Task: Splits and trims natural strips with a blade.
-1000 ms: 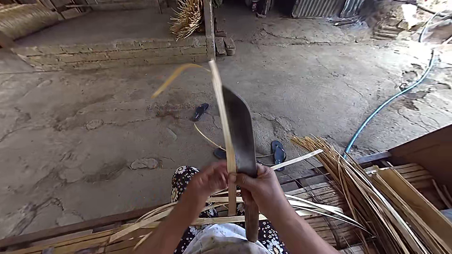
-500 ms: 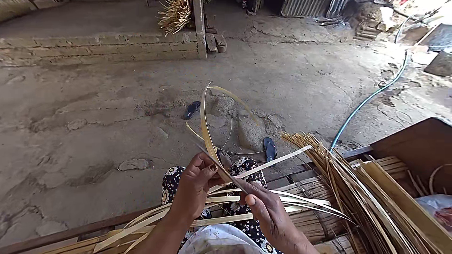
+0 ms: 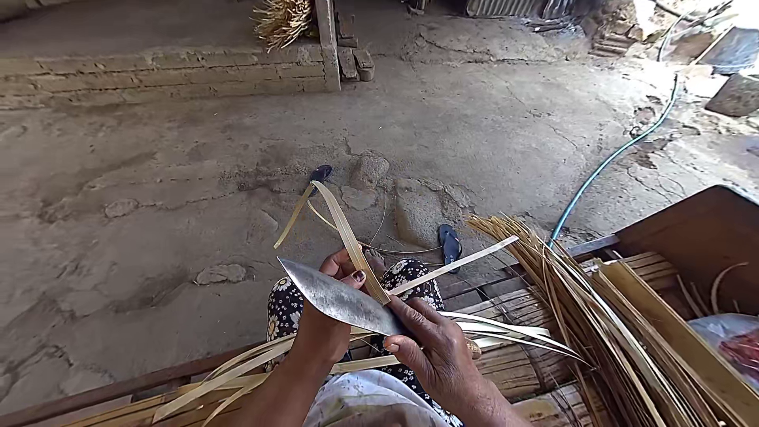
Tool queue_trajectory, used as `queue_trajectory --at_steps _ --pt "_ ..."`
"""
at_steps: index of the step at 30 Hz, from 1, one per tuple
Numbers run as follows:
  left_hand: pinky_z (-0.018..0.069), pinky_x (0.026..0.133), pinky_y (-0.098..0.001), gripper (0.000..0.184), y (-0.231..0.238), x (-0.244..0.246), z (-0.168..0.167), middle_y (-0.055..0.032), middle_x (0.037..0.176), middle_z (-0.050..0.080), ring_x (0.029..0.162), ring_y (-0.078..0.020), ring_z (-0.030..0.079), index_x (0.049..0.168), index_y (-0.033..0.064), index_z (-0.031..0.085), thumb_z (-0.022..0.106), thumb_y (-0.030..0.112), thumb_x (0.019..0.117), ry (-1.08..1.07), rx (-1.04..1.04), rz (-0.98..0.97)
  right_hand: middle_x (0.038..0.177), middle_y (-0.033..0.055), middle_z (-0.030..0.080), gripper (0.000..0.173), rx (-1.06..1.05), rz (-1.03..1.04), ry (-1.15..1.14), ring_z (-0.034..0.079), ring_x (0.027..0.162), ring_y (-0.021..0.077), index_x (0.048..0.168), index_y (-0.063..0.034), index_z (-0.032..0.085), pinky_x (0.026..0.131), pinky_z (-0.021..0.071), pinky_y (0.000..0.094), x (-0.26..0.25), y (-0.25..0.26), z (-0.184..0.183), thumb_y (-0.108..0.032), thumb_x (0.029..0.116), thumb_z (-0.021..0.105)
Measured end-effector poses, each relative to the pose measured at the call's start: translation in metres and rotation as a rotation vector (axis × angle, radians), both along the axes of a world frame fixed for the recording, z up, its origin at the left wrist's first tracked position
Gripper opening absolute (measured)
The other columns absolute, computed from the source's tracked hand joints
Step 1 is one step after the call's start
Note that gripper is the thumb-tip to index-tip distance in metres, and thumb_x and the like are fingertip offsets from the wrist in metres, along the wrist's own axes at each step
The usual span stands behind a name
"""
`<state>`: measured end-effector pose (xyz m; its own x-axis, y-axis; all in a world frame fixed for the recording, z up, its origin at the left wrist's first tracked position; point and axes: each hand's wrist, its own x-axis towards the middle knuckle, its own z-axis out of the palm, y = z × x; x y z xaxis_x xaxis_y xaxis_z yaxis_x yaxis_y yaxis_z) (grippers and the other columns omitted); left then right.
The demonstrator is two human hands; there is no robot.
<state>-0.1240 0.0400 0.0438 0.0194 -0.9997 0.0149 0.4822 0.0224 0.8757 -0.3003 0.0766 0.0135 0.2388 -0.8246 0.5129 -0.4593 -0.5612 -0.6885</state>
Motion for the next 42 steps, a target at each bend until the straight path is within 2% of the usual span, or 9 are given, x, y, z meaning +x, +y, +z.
queue_trajectory --at_steps 10,16,19,24,28,31,36,39,42 --pt "0.0588 0.079 -0.0241 0.039 0.005 0.002 0.004 -0.002 0.096 0.067 0.083 -0.0086 0.067 0.131 0.0007 0.055 0.061 -0.004 0.0926 0.086 0.031 -0.063 0.093 0.0082 0.067 0.055 -0.057 0.028 -0.03 0.063 0.075 0.0099 0.137 -0.0148 0.067 0.063 0.0544 0.0249 -0.005 -0.001 0.001 -0.056 0.1048 0.048" --pt "0.062 0.079 -0.0301 0.045 0.007 0.013 0.018 -0.0041 0.1 0.067 0.086 -0.0128 0.069 0.138 0.0 0.055 0.057 0.001 0.0932 0.146 0.127 -0.151 0.092 0.0067 0.066 0.044 -0.098 0.065 -0.001 0.062 0.076 0.0109 0.141 -0.0271 0.065 0.064 0.0533 0.0262 -0.012 -0.006 0.005 -0.05 0.1059 0.051" --pt "0.0646 0.078 -0.0354 0.054 0.01 0.024 0.019 -0.0128 0.11 0.073 0.088 -0.02 0.075 0.141 0.0012 0.057 0.071 0.003 0.0894 0.164 0.14 -0.327 0.094 0.0067 0.065 0.04 -0.113 0.018 0.061 0.062 0.076 0.0122 0.142 -0.0354 0.063 0.063 0.0528 0.0283 -0.017 -0.008 0.004 -0.049 0.1059 0.051" --pt "0.0628 0.067 -0.0278 0.027 0.017 0.039 0.008 -0.0022 0.092 0.072 0.076 -0.011 0.071 0.111 0.0099 0.071 0.075 0.005 0.0851 -0.001 0.112 -0.59 0.091 0.0077 0.067 0.049 -0.108 -0.089 0.166 0.062 0.07 0.0142 0.145 -0.0286 0.061 0.057 0.0523 0.0313 -0.028 -0.023 0.0 -0.054 0.1054 0.047" --pt "0.0629 0.068 -0.0288 0.07 0.028 0.061 -0.011 0.0012 0.095 0.068 0.078 -0.0106 0.07 0.147 0.0072 0.054 0.08 0.013 0.0823 -0.016 0.162 -0.702 0.098 0.0108 0.073 0.058 0.017 -0.095 0.213 0.067 0.068 0.019 0.149 -0.018 0.056 0.056 0.0561 0.0399 -0.028 -0.033 -0.014 -0.055 0.1051 0.047" --pt "0.0608 0.069 -0.0242 0.074 0.048 0.083 -0.019 0.0048 0.098 0.07 0.079 -0.006 0.068 0.149 0.0107 0.053 0.083 0.028 0.0837 -0.111 0.153 -0.799 0.096 0.0121 0.073 0.061 0.241 -0.133 0.237 0.066 0.069 0.0248 0.153 -0.0199 0.051 0.061 0.0548 0.0493 -0.033 -0.049 -0.028 -0.056 0.105 0.045" --pt "0.0582 0.075 -0.019 0.057 0.063 0.135 -0.034 0.0082 0.105 0.073 0.083 -0.0002 0.068 0.148 0.0255 0.057 0.075 0.03 0.0934 -0.235 0.076 -0.949 0.117 0.0139 0.073 0.054 0.473 -0.193 0.294 0.071 0.096 0.0326 0.152 -0.0314 0.052 0.083 0.0534 0.0573 -0.03 -0.076 -0.032 -0.057 0.1061 0.04" --pt "0.0634 0.078 -0.0376 0.063 0.047 0.151 -0.049 -0.0085 0.106 0.074 0.091 -0.0215 0.074 0.145 0.0192 0.056 0.07 0.052 0.0929 -0.173 0.204 -0.777 0.107 0.0124 0.073 0.047 0.374 -0.207 0.309 0.07 0.089 0.0294 0.145 -0.0381 0.06 0.076 0.0547 0.0522 -0.012 -0.08 -0.031 -0.057 0.1062 0.04" --pt "0.0632 0.081 -0.0426 0.084 0.02 0.13 -0.032 -0.0127 0.114 0.072 0.098 -0.0279 0.073 0.147 0.0106 0.05 0.038 0.076 0.0958 -0.248 0.344 -0.611 0.095 0.0131 0.072 0.042 0.165 -0.205 0.367 0.07 0.076 0.0289 0.14 -0.0381 0.065 0.063 0.0549 0.0488 0.011 -0.077 -0.029 -0.053 0.1064 0.044"
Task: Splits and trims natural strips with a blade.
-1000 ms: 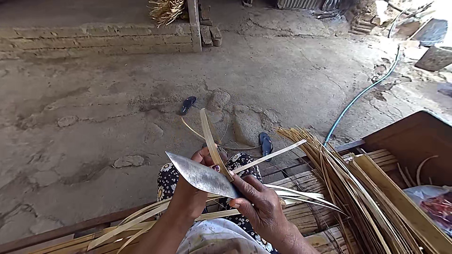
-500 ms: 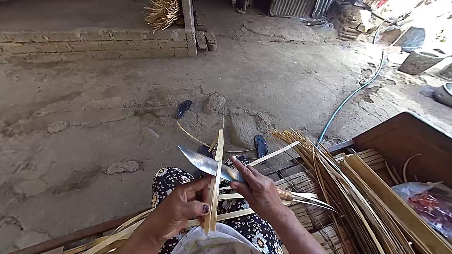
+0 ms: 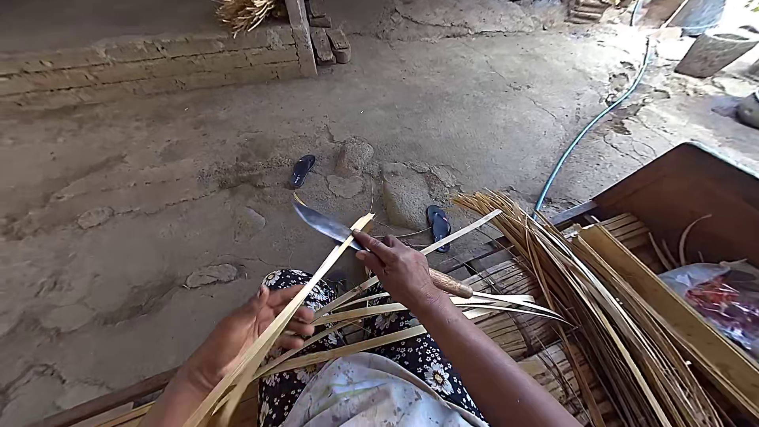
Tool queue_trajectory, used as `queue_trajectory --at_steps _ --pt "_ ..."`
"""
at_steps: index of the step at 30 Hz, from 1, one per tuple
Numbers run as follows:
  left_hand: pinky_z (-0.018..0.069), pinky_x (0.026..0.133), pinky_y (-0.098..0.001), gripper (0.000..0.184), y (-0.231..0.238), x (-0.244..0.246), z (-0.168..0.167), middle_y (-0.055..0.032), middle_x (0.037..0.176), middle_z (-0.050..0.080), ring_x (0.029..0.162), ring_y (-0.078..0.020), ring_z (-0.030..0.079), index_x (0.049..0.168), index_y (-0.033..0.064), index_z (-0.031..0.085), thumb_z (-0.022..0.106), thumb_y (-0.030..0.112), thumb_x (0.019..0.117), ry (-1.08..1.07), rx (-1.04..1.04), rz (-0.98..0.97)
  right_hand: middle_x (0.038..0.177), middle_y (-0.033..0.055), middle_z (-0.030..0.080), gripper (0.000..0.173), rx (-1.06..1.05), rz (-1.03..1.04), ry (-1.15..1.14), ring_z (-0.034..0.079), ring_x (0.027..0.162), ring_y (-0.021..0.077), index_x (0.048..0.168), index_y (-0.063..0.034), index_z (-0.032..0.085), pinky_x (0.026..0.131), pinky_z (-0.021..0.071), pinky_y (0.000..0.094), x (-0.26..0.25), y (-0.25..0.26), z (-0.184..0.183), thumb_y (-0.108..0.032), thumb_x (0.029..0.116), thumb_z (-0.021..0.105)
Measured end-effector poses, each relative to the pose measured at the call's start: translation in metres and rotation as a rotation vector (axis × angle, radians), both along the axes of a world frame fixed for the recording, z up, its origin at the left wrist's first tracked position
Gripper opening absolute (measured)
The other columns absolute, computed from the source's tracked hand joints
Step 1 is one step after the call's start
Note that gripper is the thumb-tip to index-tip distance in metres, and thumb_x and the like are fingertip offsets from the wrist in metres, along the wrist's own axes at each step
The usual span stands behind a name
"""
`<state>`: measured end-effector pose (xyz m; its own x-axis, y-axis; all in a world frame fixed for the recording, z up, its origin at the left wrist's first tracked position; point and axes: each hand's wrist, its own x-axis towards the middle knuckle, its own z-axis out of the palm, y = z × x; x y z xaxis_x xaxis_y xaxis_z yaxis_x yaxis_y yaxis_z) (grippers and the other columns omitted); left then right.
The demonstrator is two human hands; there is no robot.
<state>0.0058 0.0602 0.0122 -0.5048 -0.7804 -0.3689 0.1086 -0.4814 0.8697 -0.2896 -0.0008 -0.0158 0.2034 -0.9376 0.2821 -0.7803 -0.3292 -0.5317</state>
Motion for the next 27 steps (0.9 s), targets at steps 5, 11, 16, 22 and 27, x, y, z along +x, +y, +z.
queue_trajectory --at_steps 5,11,16,22,27 --pt "0.0525 0.045 -0.0204 0.036 -0.022 -0.05 0.031 -0.0033 0.07 0.065 0.051 -0.0081 0.061 0.128 0.0034 0.061 0.037 0.023 0.1101 -0.112 0.016 0.176 0.087 0.0145 0.069 0.039 -0.18 0.086 0.131 0.068 0.073 0.0312 0.139 -0.0403 0.064 0.061 0.054 0.047 0.021 0.003 0.007 -0.051 0.1062 0.046" --pt "0.0413 0.038 -0.0153 0.03 -0.011 -0.044 0.039 0.0041 0.058 0.051 0.041 -0.0017 0.046 0.119 0.0052 0.067 0.043 0.013 0.1033 -0.109 -0.037 0.164 0.089 0.0132 0.069 0.042 -0.164 0.009 0.048 0.068 0.07 0.0291 0.142 -0.0353 0.063 0.057 0.0542 0.0461 0.009 0.004 0.004 -0.051 0.1057 0.047" --pt "0.0446 0.041 -0.0141 0.029 0.033 -0.01 0.058 0.0086 0.059 0.059 0.043 0.0013 0.051 0.119 0.0129 0.07 0.046 0.014 0.1029 -0.135 -0.073 0.025 0.106 0.0177 0.074 0.048 0.153 -0.196 -0.099 0.071 0.084 0.0392 0.153 -0.0278 0.052 0.073 0.0546 0.0632 -0.032 -0.007 0.009 -0.043 0.1065 0.051" --pt "0.0558 0.061 -0.0194 0.024 0.067 0.035 0.062 0.0108 0.081 0.071 0.065 -0.0009 0.065 0.123 0.0152 0.07 0.054 0.016 0.1055 -0.256 -0.21 -0.07 0.1 0.0125 0.073 0.049 0.041 -0.278 -0.266 0.069 0.083 0.028 0.147 -0.0226 0.059 0.074 0.0538 0.0557 -0.079 -0.002 0.003 -0.047 0.108 0.043" --pt "0.0593 0.069 -0.0241 0.025 0.074 0.03 0.035 0.0067 0.092 0.075 0.076 -0.0045 0.069 0.127 0.0168 0.068 0.059 0.019 0.1045 -0.245 -0.292 -0.091 0.071 -0.0067 0.064 0.034 0.584 0.025 -0.714 0.047 0.049 0.0005 0.117 -0.0098 0.074 0.045 0.0407 0.0198 -0.048 0.032 0.039 -0.033 0.1037 0.053"
